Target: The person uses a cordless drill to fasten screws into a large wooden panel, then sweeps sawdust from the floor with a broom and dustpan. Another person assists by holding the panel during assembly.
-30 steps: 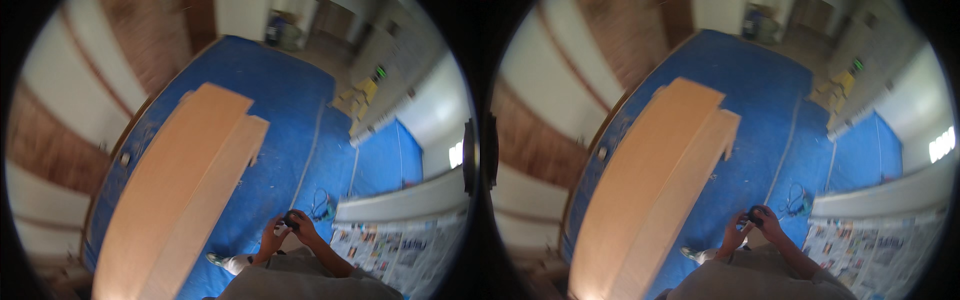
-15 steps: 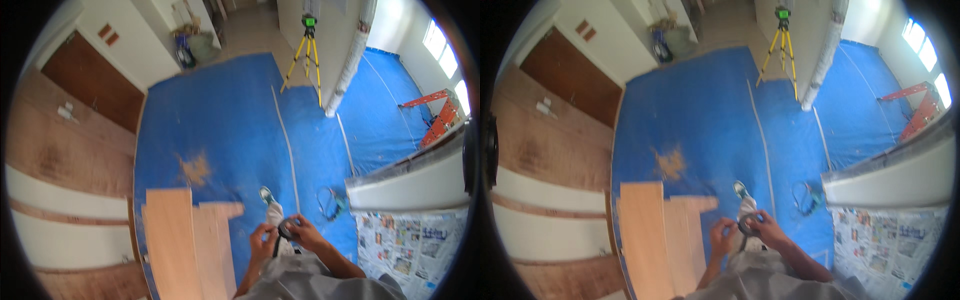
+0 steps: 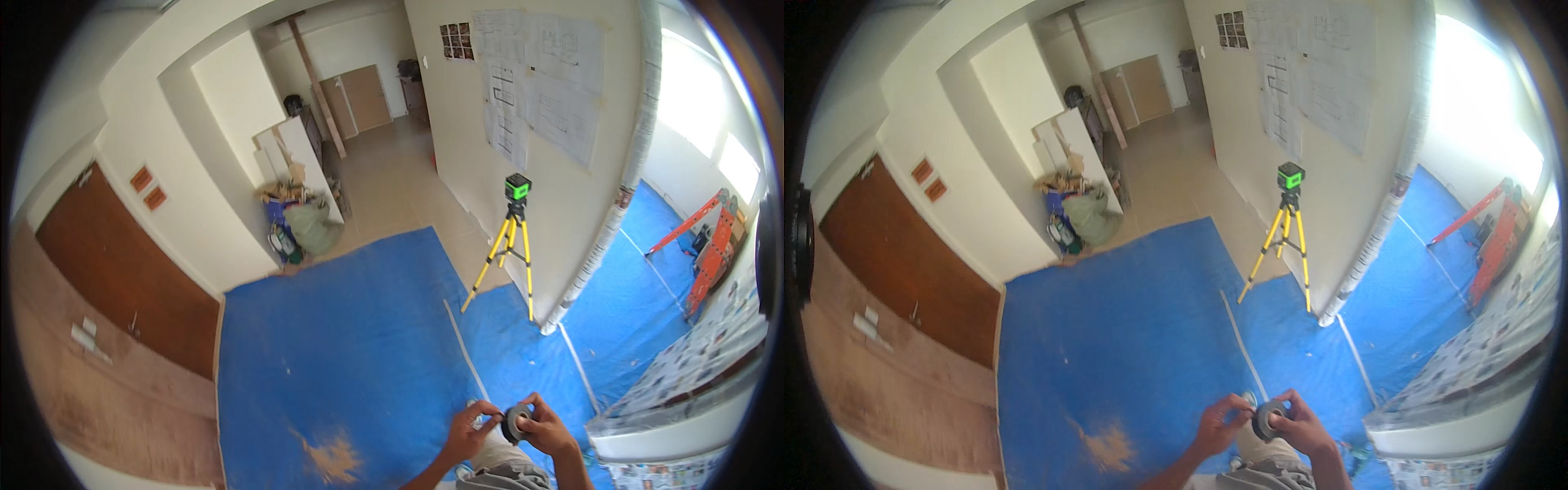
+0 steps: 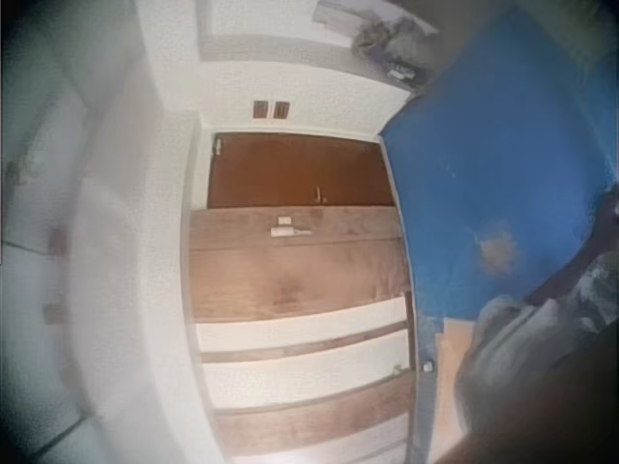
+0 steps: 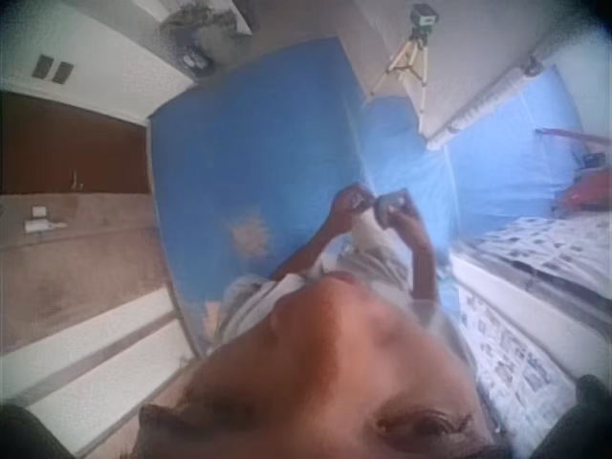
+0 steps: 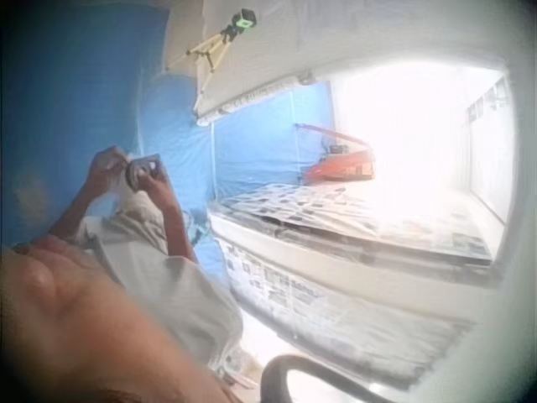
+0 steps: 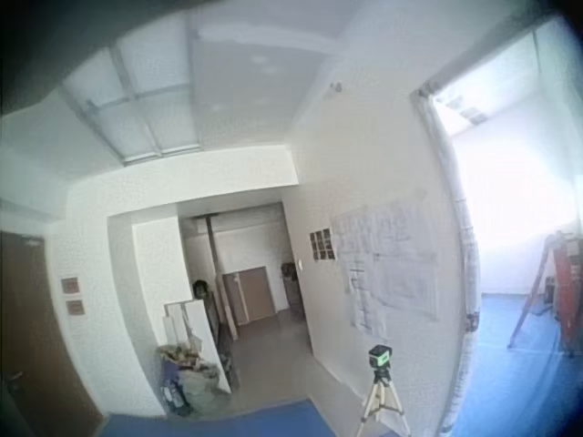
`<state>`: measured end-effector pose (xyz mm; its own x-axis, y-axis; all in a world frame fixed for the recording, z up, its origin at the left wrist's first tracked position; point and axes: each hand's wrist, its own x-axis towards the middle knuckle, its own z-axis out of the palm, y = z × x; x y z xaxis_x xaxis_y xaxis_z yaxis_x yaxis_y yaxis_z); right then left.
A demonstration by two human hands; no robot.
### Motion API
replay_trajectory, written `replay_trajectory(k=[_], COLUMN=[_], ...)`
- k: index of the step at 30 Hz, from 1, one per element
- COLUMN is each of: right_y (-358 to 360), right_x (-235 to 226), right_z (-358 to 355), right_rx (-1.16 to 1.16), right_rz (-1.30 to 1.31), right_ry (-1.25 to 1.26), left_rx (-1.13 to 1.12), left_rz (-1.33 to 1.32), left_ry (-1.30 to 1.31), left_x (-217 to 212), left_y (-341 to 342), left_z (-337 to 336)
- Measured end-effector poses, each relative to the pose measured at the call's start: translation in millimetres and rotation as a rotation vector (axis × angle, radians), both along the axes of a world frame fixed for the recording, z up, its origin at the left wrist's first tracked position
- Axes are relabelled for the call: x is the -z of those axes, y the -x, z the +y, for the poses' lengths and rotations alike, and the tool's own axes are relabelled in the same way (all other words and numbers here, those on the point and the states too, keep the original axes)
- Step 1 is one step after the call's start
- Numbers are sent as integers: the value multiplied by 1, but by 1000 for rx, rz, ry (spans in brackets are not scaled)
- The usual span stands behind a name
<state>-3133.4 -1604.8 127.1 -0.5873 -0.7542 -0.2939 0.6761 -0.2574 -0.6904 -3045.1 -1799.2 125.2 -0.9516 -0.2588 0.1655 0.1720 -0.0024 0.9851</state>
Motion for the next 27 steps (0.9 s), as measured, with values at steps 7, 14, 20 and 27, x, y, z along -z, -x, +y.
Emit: replay_trajectory(k=[7, 14, 20, 27], right_y=[186, 371, 523, 701], right_x=[49, -15, -6, 16], right_z=[-229, -525, -748, -941], right_rx=[-148, -799, -998, -637], right_rz=[-23, -39, 224, -67], right_ry=[-244, -12, -13, -63], left_rx=[-145, -437, -752, -434], left_rz=[-255, -217, -152, -443], left_ry=[2, -62, 32, 192], left_x=[69, -32, -47, -54], left_y=[157, 265, 411, 638], left_z=[-219, -460, -620, -872])
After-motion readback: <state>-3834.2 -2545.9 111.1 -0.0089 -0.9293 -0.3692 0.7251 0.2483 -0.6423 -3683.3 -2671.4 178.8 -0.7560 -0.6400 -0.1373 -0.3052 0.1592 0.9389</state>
